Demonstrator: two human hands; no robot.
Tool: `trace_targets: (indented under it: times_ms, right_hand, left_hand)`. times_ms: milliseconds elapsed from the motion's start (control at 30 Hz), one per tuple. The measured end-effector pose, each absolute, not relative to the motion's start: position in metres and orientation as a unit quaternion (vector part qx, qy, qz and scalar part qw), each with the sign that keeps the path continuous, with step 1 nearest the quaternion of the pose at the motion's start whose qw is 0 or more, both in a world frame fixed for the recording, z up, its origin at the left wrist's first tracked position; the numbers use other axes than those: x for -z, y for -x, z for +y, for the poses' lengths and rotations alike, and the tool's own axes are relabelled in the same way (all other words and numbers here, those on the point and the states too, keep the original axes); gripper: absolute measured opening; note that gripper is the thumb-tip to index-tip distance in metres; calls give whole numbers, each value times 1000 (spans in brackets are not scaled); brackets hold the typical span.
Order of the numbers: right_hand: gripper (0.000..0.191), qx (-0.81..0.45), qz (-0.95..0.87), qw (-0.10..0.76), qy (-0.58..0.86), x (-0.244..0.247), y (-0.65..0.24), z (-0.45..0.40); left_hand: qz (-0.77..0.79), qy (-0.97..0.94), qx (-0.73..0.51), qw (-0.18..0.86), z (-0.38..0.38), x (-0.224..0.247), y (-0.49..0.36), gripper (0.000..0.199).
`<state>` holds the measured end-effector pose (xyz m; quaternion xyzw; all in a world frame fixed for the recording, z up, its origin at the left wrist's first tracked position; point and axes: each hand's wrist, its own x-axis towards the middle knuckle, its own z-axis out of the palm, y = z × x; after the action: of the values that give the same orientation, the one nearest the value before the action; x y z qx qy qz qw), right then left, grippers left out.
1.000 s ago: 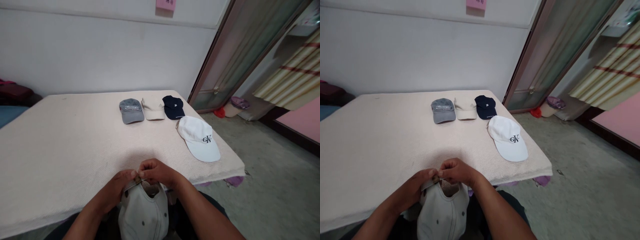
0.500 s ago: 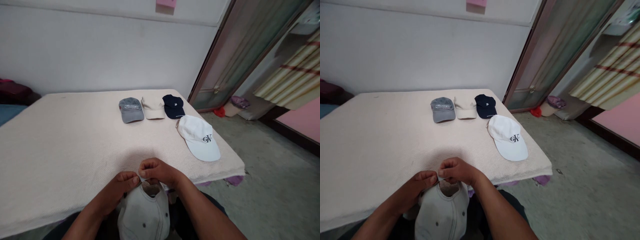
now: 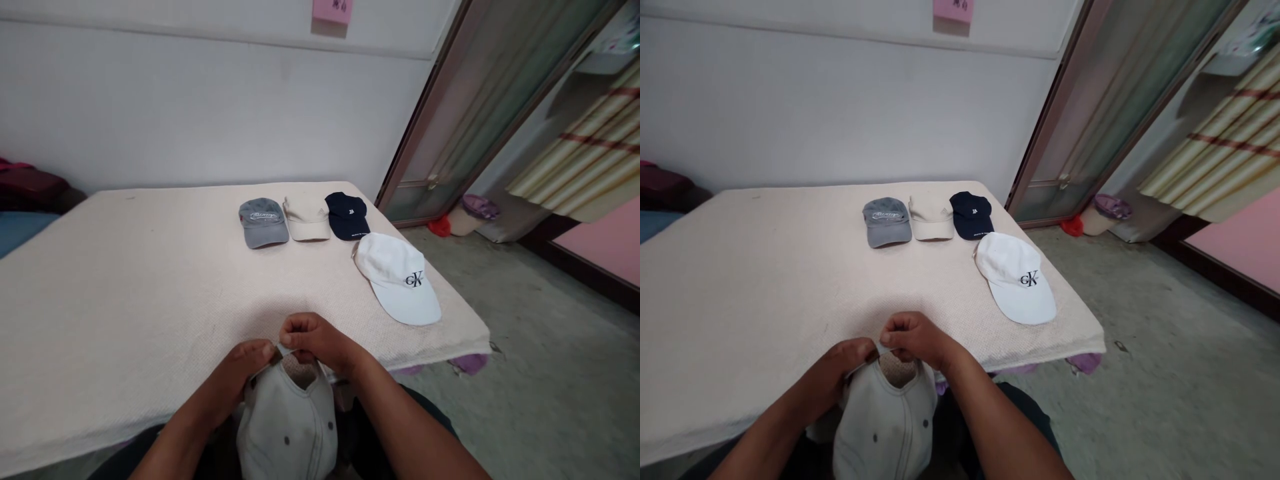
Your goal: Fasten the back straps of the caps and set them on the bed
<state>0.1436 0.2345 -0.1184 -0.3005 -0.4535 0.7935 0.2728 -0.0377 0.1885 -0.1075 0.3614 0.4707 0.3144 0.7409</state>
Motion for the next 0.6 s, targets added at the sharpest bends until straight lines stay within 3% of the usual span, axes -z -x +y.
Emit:
trace_targets:
  times_ms: [133, 433, 600]
  right_hand:
    - [22, -774, -469, 285, 316, 118, -144, 236]
    - [18, -758, -440, 359, 320, 120, -151, 243]
    - [20, -757, -473, 323, 315, 119, -157, 242]
  left_hand:
    - [455, -333, -343, 752, 189, 114, 40, 19]
    - [417, -282, -387, 772, 195, 101, 44, 22]
    - [382, -153, -451, 792, 199, 90, 50, 19]
